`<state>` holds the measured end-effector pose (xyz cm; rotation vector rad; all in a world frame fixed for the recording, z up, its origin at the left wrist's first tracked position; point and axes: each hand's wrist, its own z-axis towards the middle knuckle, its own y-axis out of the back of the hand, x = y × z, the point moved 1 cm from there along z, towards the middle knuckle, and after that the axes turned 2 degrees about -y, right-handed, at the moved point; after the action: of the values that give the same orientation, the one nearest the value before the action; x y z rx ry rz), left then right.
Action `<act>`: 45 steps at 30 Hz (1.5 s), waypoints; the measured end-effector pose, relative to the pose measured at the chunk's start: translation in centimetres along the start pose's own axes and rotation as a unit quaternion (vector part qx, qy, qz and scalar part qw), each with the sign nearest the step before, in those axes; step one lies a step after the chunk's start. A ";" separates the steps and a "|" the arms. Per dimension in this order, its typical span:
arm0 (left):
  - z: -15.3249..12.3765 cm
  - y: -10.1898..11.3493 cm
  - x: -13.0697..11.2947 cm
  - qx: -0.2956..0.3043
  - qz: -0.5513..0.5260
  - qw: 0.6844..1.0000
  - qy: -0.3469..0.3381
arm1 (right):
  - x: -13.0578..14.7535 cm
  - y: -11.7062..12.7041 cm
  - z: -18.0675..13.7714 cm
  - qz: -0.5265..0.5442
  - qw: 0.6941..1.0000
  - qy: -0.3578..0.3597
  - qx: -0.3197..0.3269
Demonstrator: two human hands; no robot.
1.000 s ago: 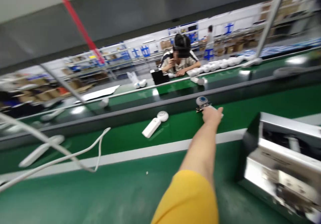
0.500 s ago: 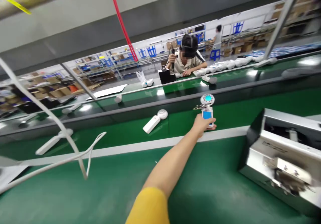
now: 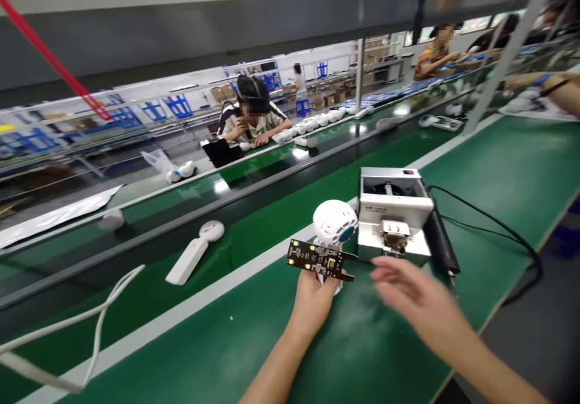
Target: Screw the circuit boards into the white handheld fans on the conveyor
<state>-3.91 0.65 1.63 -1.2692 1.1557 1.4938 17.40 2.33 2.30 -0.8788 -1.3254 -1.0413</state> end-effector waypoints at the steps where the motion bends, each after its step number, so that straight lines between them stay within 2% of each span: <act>1: -0.1 -0.6 -0.3 0.009 0.006 1.000 -0.017 | -0.1 -2.1 0.4 0.080 0.996 -0.036 0.030; 2: -0.2 -1.0 -0.5 0.015 0.005 0.999 -0.032 | -0.3 -3.8 0.8 0.152 0.987 -0.043 0.030; 3: -0.3 -1.3 -0.7 0.020 -0.002 0.999 -0.040 | -0.4 -5.0 1.3 0.169 0.984 -0.040 0.026; 5: -0.6 -1.6 -0.7 0.033 -0.019 0.999 -0.032 | -0.5 -5.8 1.9 0.196 0.980 -0.030 0.007; 9: -1.1 -1.6 -0.1 0.071 -0.112 0.990 0.040 | -0.6 -3.8 2.6 0.202 0.979 -0.020 -0.008; 13: -1.6 -2.3 -0.3 0.114 -0.262 0.953 0.099 | 0.3 -1.1 4.7 0.179 0.983 -0.030 0.020; 18: -1.8 -2.9 -1.0 0.160 -0.354 0.918 0.081 | 1.5 -0.5 7.0 0.158 0.986 -0.032 0.036; 24: -2.0 -2.9 -0.2 0.153 -0.356 0.916 0.102 | 1.3 -2.4 5.4 0.187 0.981 -0.042 -0.020; 28: -1.9 -3.2 -0.2 0.105 -0.345 0.926 0.110 | 0.8 -3.3 3.6 0.198 0.977 -0.074 0.004; 33: -1.9 -3.6 -0.3 0.124 -0.344 0.921 0.130 | 0.6 -3.2 3.2 0.181 0.980 -0.079 0.025; 45: -1.9 -3.7 0.3 0.099 -0.338 0.929 0.112 | 0.7 -3.0 3.1 0.093 0.992 -0.051 0.070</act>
<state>0.04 -0.42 0.80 -1.5158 0.8449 0.7204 13.54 4.23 2.99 -0.9394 -1.3563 -0.7582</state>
